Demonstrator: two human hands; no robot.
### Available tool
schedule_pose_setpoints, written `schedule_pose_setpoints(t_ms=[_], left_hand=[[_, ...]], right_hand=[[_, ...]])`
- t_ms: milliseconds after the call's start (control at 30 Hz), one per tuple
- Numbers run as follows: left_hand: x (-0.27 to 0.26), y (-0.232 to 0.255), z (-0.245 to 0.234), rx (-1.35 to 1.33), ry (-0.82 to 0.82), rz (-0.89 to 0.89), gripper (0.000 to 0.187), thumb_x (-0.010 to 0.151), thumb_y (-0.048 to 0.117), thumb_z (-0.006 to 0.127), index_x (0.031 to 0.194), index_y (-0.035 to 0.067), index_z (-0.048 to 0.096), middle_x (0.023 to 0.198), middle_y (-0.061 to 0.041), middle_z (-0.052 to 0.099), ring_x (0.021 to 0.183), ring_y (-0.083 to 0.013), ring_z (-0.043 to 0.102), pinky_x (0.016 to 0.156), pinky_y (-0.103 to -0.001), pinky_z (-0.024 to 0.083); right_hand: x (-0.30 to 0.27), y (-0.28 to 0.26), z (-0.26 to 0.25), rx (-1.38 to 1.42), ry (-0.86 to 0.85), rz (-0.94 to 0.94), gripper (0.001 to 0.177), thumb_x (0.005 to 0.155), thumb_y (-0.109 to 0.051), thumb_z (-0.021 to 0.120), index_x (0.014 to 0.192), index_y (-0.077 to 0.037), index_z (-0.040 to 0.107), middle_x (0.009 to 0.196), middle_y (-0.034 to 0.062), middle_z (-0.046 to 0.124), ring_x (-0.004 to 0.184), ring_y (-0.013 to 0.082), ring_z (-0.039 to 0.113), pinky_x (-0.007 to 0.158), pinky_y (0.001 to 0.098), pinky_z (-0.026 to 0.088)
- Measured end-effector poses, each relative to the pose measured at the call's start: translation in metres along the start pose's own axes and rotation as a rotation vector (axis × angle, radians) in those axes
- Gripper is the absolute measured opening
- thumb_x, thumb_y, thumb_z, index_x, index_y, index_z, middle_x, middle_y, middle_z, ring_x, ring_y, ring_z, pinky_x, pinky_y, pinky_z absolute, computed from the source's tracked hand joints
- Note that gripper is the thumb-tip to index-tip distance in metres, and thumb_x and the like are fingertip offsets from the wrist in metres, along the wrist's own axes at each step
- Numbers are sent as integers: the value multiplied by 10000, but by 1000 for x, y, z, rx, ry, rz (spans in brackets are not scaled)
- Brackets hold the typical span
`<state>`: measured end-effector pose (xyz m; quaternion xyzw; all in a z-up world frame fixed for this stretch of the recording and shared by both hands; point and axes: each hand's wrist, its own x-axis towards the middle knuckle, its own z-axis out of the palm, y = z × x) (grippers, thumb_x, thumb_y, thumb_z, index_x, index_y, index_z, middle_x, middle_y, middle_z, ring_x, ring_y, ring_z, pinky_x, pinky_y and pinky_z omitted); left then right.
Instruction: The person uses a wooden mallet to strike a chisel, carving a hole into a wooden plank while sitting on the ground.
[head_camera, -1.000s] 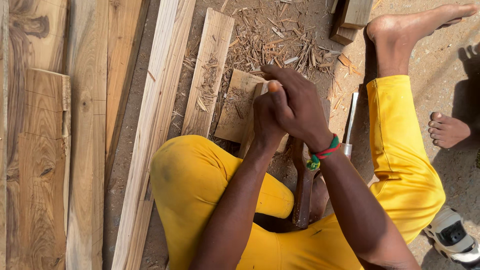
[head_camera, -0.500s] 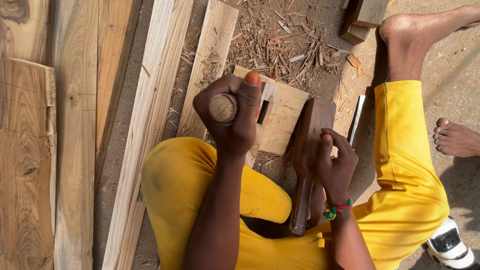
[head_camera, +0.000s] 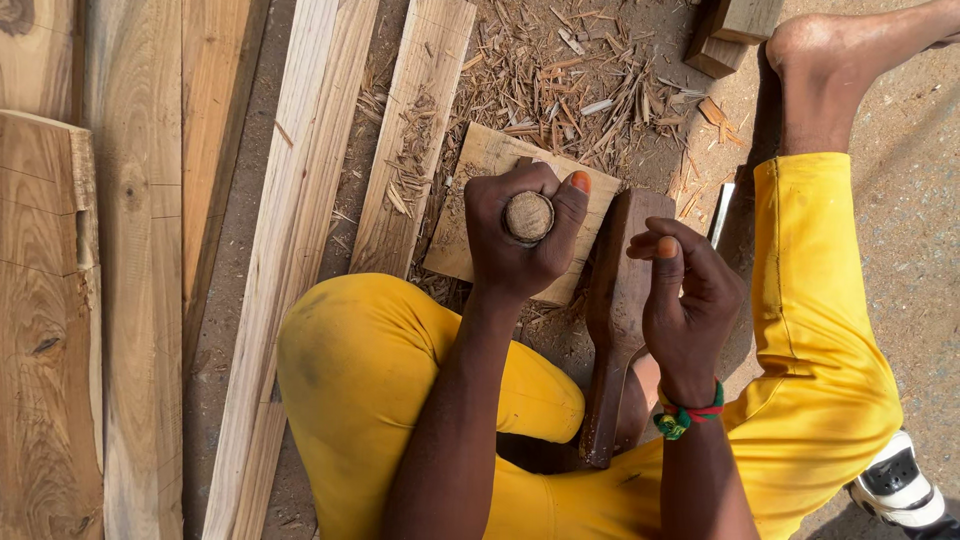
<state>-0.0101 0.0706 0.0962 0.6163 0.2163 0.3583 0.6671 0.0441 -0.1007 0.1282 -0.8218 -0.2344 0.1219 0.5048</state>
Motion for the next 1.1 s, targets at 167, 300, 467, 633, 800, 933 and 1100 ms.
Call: schedule_pose_setpoints(t_ms=[167, 300, 467, 633, 800, 933, 1100], left_hand=[[-6, -6, 2, -29, 50, -31, 388, 955, 107, 713, 647, 63, 481, 568, -24, 470, 507, -97, 440, 473, -285, 317], [-13, -6, 9, 44, -30, 69, 339, 945, 141, 737, 697, 60, 521, 630, -43, 529, 536, -112, 527, 508, -288, 381], [-32, -5, 19, -14, -68, -77, 466, 919, 261, 758, 1211, 12, 495, 1072, -76, 603, 975, -133, 628, 806, -312, 534], [-56, -83, 31, -763, -53, -336, 535, 1095, 499, 551, 1410, 71, 491, 1243, -99, 595, 1146, -187, 637, 977, -376, 547], [-55, -98, 28, -524, -101, -351, 582, 1137, 567, 435, 1402, 49, 471, 1240, -74, 562, 1167, -147, 606, 1011, -383, 526], [-53, -80, 13, -515, -224, -293, 644, 1109, 620, 374, 1422, 69, 486, 1310, -61, 589, 1234, -139, 626, 1023, -370, 546], [-35, -108, 33, -892, -154, -272, 563, 1094, 572, 531, 1296, 46, 549, 1208, -87, 639, 1146, -165, 652, 993, -379, 531]], right_hand=[[20, -47, -1, -78, 78, -124, 363, 1177, -253, 515, 1172, 73, 674, 966, 130, 738, 843, 145, 676, 788, 273, 542], [44, -105, 0, -246, -25, -410, 535, 1179, -380, 399, 1092, 60, 691, 983, 154, 732, 858, 238, 691, 778, 315, 551], [77, -123, 16, -264, -439, -671, 580, 1208, -463, 289, 1307, 0, 624, 1178, 175, 694, 1095, 385, 709, 995, 437, 550], [99, -72, 73, -628, -740, -477, 534, 1038, -490, 477, 1342, -100, 678, 983, 158, 744, 741, 330, 694, 713, 474, 528], [95, -86, 63, -522, -681, -493, 487, 1086, -445, 481, 1351, -74, 652, 963, 151, 725, 780, 358, 676, 777, 479, 512], [80, -94, 39, -431, -518, -532, 478, 1127, -432, 456, 1403, -73, 610, 1106, 143, 730, 859, 338, 678, 811, 459, 500], [105, -70, 73, -492, -695, -266, 528, 988, -481, 511, 1351, -129, 664, 979, 150, 740, 725, 321, 706, 617, 455, 510]])
